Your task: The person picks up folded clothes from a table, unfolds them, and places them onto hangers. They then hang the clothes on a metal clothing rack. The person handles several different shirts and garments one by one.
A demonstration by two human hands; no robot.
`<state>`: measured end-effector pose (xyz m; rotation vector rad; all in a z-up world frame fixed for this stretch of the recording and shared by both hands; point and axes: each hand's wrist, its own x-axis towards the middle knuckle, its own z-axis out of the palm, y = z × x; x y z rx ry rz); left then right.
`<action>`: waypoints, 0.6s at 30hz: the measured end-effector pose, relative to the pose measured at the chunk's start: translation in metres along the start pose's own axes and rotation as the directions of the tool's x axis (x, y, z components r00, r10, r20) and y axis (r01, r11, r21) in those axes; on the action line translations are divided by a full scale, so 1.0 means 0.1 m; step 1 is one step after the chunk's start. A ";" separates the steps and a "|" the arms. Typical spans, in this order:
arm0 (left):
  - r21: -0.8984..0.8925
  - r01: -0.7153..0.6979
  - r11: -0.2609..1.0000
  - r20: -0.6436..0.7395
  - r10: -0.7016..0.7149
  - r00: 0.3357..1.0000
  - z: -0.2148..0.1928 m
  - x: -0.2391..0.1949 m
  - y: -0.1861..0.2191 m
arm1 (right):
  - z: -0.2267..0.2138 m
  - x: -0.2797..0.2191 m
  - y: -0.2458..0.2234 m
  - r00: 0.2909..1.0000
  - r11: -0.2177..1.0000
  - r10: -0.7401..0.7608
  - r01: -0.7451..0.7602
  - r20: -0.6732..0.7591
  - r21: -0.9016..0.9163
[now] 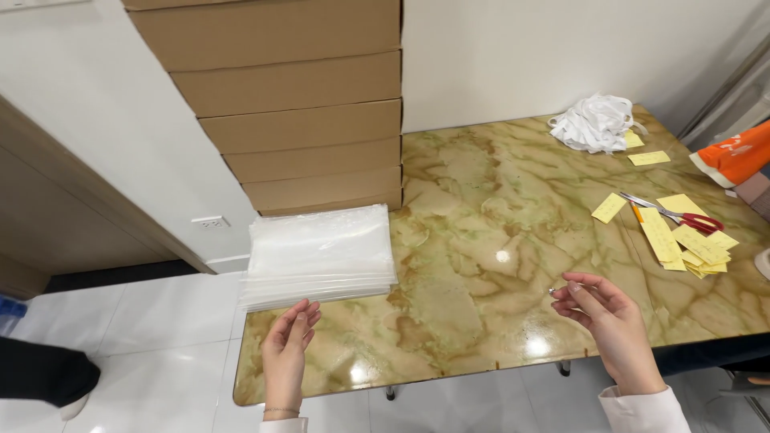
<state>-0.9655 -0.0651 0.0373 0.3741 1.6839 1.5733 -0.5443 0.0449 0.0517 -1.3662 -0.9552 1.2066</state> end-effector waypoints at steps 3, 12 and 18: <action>0.009 -0.009 1.000 0.070 0.008 0.998 0.16 0.13 -0.07 | -0.14 -0.06 -0.02 0.998 1.000 0.002 -0.002 -0.056 0.009; 0.177 -0.058 0.982 0.376 -0.013 0.927 1.41 0.17 -0.10 | -1.23 -0.35 0.05 0.933 0.994 -0.038 0.071 -0.357 0.081; 0.204 -0.119 0.972 0.667 -0.049 0.743 2.66 -0.06 -0.71 | -2.17 -0.87 0.03 0.779 0.985 -0.039 0.136 -0.626 0.107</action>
